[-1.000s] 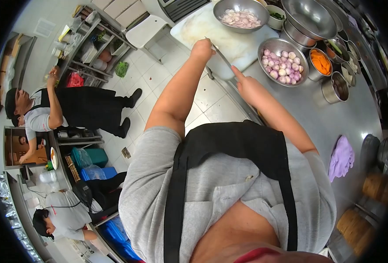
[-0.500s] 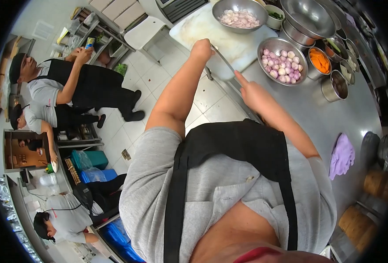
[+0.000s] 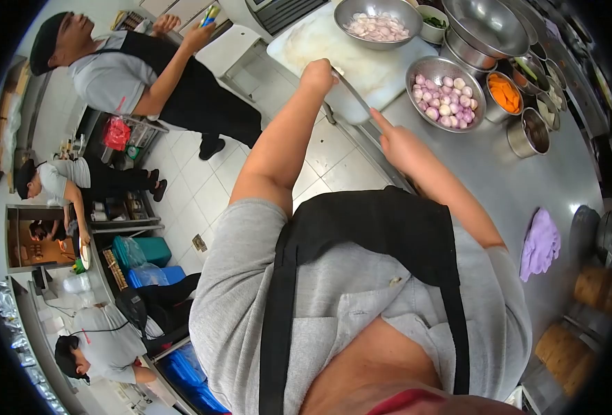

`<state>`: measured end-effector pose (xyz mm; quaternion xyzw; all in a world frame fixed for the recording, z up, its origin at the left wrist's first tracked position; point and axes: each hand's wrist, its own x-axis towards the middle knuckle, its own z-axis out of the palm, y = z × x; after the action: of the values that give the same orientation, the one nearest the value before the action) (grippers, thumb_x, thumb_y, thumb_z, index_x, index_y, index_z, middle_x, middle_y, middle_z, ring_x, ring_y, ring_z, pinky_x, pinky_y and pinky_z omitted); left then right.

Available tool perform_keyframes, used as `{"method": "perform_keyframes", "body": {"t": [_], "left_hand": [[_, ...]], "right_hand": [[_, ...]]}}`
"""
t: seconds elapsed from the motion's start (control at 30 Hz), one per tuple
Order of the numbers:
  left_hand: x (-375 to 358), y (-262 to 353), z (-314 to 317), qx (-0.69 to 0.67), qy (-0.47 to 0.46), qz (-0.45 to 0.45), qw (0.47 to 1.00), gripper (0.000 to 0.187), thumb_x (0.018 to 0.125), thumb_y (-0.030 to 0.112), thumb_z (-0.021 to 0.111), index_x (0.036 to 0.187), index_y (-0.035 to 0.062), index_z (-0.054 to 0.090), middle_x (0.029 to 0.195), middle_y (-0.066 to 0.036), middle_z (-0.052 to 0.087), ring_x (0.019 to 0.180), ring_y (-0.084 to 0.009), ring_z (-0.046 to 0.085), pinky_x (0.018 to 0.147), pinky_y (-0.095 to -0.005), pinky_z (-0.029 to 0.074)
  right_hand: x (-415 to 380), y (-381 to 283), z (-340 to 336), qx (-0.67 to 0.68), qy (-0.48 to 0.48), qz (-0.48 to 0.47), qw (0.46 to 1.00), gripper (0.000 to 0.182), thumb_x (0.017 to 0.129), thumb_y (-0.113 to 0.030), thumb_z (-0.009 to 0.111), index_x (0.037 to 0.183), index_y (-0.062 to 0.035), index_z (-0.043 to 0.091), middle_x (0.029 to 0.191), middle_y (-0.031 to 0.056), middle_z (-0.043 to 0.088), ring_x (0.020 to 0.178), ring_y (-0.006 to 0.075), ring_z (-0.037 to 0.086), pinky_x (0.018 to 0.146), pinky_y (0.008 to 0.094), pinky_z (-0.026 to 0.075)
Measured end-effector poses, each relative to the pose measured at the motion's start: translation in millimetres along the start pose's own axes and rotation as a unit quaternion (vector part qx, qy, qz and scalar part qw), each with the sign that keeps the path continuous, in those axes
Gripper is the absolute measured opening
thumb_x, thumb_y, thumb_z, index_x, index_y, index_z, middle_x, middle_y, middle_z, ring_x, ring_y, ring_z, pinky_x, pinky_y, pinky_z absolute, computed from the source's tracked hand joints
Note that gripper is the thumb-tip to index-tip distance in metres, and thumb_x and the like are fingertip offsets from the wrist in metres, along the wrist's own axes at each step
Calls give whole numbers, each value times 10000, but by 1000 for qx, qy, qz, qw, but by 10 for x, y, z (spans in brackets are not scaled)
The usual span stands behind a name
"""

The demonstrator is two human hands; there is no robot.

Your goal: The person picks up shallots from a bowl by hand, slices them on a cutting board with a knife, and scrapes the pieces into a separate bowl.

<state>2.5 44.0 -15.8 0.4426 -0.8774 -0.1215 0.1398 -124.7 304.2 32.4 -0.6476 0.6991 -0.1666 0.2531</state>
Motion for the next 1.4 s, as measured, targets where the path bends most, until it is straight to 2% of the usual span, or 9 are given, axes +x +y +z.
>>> {"method": "perform_keyframes", "body": {"t": [0.3, 0.37, 0.5, 0.67, 0.8, 0.87, 1.0, 1.27, 1.4], "left_hand": [[-67, 134, -191, 17, -17, -9, 1000, 324, 628, 193, 781, 865, 9, 659, 867, -197, 663, 862, -323, 646, 769, -370, 504], [-72, 171, -226, 15, -49, -41, 998, 339, 633, 196, 785, 884, 5, 660, 890, -195, 662, 879, -324, 641, 775, -371, 500], [-43, 140, -203, 14, -55, -60, 997, 345, 626, 193, 794, 887, 4, 670, 868, -194, 665, 861, -323, 646, 769, -370, 502], [-30, 78, -139, 5, -34, -46, 998, 341, 612, 187, 803, 874, 3, 687, 824, -199, 665, 816, -313, 656, 747, -373, 505], [23, -30, -33, -3, -5, -33, 999, 319, 615, 187, 797, 850, 6, 681, 822, -196, 664, 810, -315, 654, 740, -374, 506], [-68, 67, -139, 17, -2, -16, 1000, 288, 622, 192, 788, 813, 10, 672, 817, -193, 663, 806, -314, 654, 735, -371, 509], [-28, 97, -165, 26, -43, -40, 998, 284, 621, 203, 792, 782, 9, 660, 815, -192, 664, 806, -313, 654, 732, -371, 509], [-56, 116, -182, -37, -47, -76, 995, 298, 610, 185, 779, 825, -6, 699, 839, -219, 658, 816, -342, 645, 755, -384, 509], [-21, 76, -107, -18, -18, -58, 998, 307, 611, 194, 783, 827, -5, 698, 852, -216, 660, 822, -341, 645, 758, -377, 514]], "right_hand": [[-207, -139, -165, 2, -8, 12, 1000, 609, 881, -84, 484, 1446, -148, 268, 791, 253, 582, 714, 376, 583, 700, 444, 462], [-282, -64, -116, -3, 47, -39, 998, 609, 880, -84, 486, 1446, -150, 270, 786, 256, 579, 702, 377, 580, 695, 446, 462], [-135, -45, -55, -9, 21, -28, 999, 616, 876, -85, 489, 1447, -151, 267, 764, 254, 578, 686, 380, 576, 685, 450, 461], [220, 33, 112, -33, 30, -17, 999, 623, 876, -87, 489, 1450, -160, 257, 725, 239, 580, 670, 376, 574, 664, 452, 461], [11, -42, -52, -16, -7, 10, 1000, 622, 877, -92, 487, 1450, -163, 255, 715, 234, 574, 667, 375, 572, 662, 450, 461], [-174, -50, -66, -12, 41, -41, 998, 621, 878, -93, 478, 1451, -164, 251, 714, 235, 571, 664, 376, 571, 662, 453, 458], [-223, -50, -71, -13, 59, -49, 997, 623, 877, -90, 470, 1453, -165, 246, 723, 242, 573, 658, 374, 571, 655, 457, 454], [245, -6, 115, -34, 21, -15, 999, 623, 877, -94, 469, 1454, -155, 243, 716, 235, 573, 647, 370, 570, 644, 454, 455], [44, -102, -39, -18, 0, 1, 1000, 615, 882, -97, 466, 1453, -152, 244, 723, 238, 574, 654, 372, 572, 650, 454, 458]]}}
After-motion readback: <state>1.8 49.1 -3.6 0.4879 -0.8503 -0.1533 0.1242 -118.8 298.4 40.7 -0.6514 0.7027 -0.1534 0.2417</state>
